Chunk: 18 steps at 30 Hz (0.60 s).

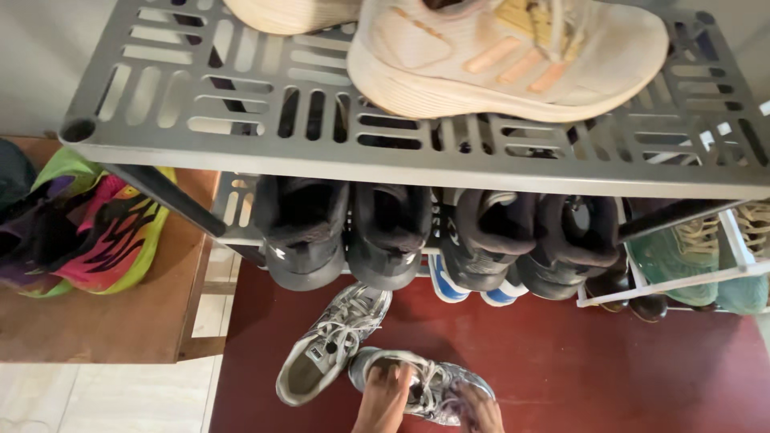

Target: The person wipes the exterior and interior of a pair of silver sneakers using a pink cloth. They handle the shoes one at a time, rotating them to clean different sides and the inside lining on a red table.

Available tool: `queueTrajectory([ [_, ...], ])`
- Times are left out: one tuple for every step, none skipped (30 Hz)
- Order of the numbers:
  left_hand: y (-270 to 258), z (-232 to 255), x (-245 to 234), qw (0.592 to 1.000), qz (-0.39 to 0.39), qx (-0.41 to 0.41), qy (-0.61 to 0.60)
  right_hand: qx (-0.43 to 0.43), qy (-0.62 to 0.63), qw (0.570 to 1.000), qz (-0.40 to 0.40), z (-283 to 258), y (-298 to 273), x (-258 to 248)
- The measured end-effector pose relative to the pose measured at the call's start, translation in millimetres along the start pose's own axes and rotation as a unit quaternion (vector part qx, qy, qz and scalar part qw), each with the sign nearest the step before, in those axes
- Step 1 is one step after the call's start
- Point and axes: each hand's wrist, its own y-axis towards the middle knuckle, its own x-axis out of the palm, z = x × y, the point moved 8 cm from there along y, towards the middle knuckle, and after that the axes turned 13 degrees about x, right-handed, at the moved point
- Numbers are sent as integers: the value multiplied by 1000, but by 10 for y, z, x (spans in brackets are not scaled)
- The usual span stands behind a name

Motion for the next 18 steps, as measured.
queueTrajectory([
  [-40,-35,23,997,20,1,-75,86,78,993,10,44,37,-55],
  [-95,-84,39,988,40,2,-150,171,156,973,21,50,22,-26],
  [-158,-126,61,973,59,1,-223,255,232,938,30,51,-7,71],
  [-200,-155,103,964,70,-15,-256,160,230,960,17,-208,85,153],
  [-226,-182,140,954,82,-30,-287,62,226,972,3,-467,183,260],
  [-248,-198,175,943,94,-45,-317,-37,221,975,-10,-731,225,332],
  [-259,-237,204,935,111,-75,-329,-45,147,988,-34,-874,246,424],
  [-268,-257,232,926,128,-105,-341,-53,72,994,-58,-1000,229,478],
  [-274,-285,249,916,143,-134,-350,-60,-2,995,-81,-1077,230,533],
  [-248,-271,258,916,148,-139,-345,-60,-12,996,-70,-1078,269,492],
  [-232,-248,267,917,151,-144,-341,-59,-22,996,-60,-1026,278,430],
  [-220,-247,265,917,154,-149,-337,-57,-32,997,-50,-930,273,381],
  [-230,-252,272,915,154,-165,-334,-113,-78,990,-32,-878,202,343],
  [-237,-260,270,914,153,-181,-330,-169,-122,978,-13,-787,123,322],
  [-256,-269,254,912,153,-200,-325,-224,-164,961,3,-682,31,305],
  [-233,-255,227,907,160,-199,-334,-186,-161,969,21,-454,37,200],
  [-219,-250,198,903,168,-200,-342,-149,-156,976,37,-289,10,160],
  [-219,-258,164,898,176,-201,-350,-157,-132,973,105,-228,-47,57],
])
